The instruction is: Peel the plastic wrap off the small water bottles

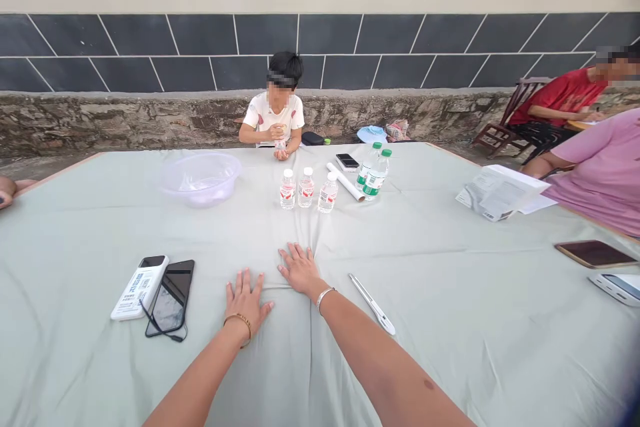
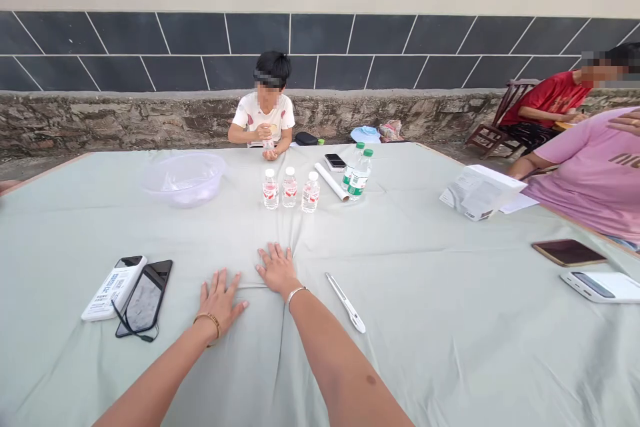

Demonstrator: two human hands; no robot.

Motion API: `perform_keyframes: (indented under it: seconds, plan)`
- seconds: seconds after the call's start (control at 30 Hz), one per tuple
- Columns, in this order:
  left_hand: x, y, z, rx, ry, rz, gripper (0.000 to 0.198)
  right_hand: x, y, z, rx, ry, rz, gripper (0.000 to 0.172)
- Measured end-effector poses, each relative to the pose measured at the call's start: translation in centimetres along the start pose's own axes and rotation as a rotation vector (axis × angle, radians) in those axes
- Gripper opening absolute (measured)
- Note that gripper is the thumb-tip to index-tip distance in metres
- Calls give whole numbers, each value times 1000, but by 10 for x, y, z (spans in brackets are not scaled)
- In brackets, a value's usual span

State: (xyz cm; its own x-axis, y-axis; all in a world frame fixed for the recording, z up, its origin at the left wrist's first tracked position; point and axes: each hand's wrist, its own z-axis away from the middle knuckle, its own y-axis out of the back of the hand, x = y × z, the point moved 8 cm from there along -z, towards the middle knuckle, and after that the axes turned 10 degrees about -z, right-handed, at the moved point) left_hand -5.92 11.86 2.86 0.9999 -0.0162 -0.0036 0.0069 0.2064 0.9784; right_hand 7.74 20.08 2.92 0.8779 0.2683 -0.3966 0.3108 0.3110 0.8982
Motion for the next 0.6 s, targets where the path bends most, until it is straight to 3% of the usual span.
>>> perform_keyframes:
  seconds: [0.13, 0.23, 0.43, 0.6]
  plan:
    - [-1, -21, 53, 10, 14, -63, 66, -3, -11, 29, -2, 9, 27, 60]
    - [6, -28, 77, -7, -29, -66, 63, -7, -22, 57, 19, 18, 28, 60]
    - [10, -29, 102, 7, -48, -52, 65, -14, -36, 114, 49, 38, 15, 60]
    - [6, -35, 120, 35, -21, -53, 69, -17, -36, 138, 35, 34, -9, 60]
